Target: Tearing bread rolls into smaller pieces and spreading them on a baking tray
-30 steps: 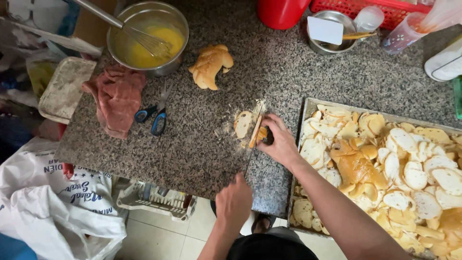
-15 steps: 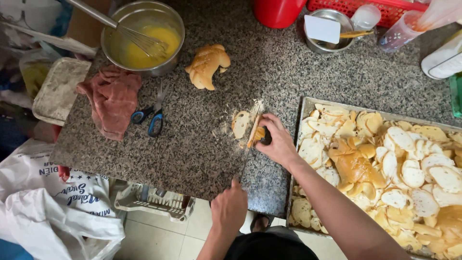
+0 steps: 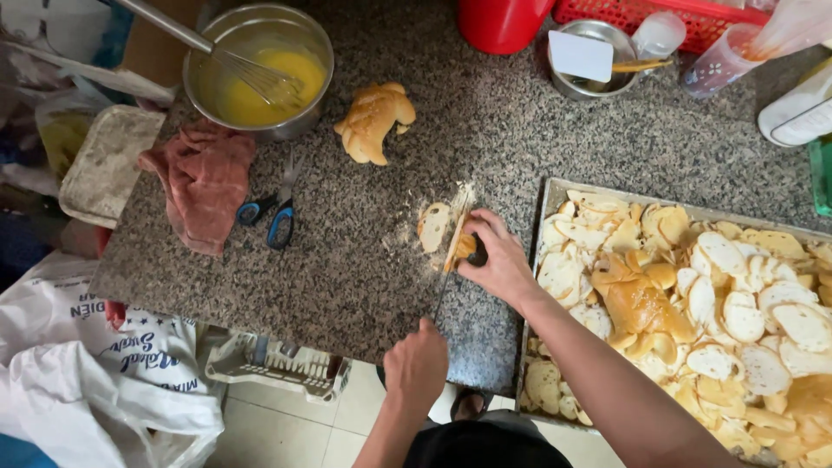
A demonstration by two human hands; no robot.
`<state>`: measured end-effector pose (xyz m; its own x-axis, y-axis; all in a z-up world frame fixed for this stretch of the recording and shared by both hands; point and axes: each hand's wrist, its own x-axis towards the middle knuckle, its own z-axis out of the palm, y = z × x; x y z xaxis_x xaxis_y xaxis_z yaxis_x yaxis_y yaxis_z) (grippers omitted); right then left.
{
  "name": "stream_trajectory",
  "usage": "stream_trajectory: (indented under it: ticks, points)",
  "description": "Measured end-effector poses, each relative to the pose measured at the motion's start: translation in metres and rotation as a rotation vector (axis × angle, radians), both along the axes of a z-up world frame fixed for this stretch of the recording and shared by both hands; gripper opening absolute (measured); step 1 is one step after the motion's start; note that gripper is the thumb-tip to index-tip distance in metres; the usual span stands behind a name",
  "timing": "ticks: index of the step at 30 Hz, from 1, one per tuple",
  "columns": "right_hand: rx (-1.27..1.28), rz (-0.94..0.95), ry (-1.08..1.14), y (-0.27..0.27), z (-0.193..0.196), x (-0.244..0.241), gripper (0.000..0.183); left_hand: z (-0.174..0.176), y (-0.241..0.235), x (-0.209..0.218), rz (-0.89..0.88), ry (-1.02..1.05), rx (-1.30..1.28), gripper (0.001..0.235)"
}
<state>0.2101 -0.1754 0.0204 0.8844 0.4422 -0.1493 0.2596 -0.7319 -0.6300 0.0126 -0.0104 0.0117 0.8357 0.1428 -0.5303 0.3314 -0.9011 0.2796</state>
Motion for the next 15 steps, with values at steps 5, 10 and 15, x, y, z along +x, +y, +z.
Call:
stream_trajectory:
  ticks: [5,10,15]
  points:
    - [-0.009,-0.037,0.015,0.004,0.000,-0.003,0.068,0.004,-0.005,0.039,0.030,0.069,-0.073,0.023]
    - [-0.022,-0.037,0.013,0.004,-0.002,-0.002,0.072,-0.023,0.004,-0.029,0.058,-0.043,-0.062,0.031]
    - [-0.030,-0.038,0.006,0.005,-0.001,-0.002,0.075,-0.019,-0.004,0.019,0.083,0.007,-0.105,0.027]
